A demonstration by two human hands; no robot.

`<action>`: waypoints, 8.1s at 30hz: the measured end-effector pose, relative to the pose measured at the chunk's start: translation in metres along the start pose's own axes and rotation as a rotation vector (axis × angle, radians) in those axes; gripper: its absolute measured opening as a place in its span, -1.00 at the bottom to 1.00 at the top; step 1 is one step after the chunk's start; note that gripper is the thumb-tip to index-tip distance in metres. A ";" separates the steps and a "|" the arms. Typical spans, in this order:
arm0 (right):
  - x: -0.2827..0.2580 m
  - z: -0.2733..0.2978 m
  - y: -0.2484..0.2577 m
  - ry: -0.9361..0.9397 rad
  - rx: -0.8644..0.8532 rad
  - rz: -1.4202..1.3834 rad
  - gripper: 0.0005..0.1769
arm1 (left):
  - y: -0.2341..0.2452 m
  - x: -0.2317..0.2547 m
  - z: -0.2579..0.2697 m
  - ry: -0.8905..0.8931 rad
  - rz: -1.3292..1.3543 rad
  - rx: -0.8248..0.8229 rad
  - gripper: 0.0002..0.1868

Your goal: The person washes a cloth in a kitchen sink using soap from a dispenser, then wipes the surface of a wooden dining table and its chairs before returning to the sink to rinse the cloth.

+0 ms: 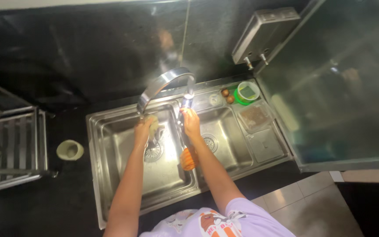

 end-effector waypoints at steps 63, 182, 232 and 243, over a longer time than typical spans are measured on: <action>0.150 -0.185 0.242 -0.082 0.836 -0.844 -0.65 | -0.004 -0.013 0.035 0.234 0.434 -0.376 -0.60; 0.160 -0.197 0.216 -0.184 0.503 -1.508 -0.40 | 0.032 -0.097 0.055 0.482 0.624 -0.182 -0.67; -0.002 0.058 -0.023 -0.476 -0.110 -0.909 -0.70 | 0.013 -0.020 0.095 0.311 0.540 -0.385 -0.58; 0.054 0.138 -0.173 -0.782 -0.431 -0.547 -0.30 | -0.030 -0.099 0.084 0.439 0.592 -0.093 -0.33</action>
Point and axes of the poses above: each hand's wrist, its own z-axis away from the middle knuckle, its own y-axis out of the back of the hand, x = y × z, the point moved 9 cm from there along -z, towards the middle knuckle, and after that the axes turned 11 degrees about -z, right-handed, at the moved point
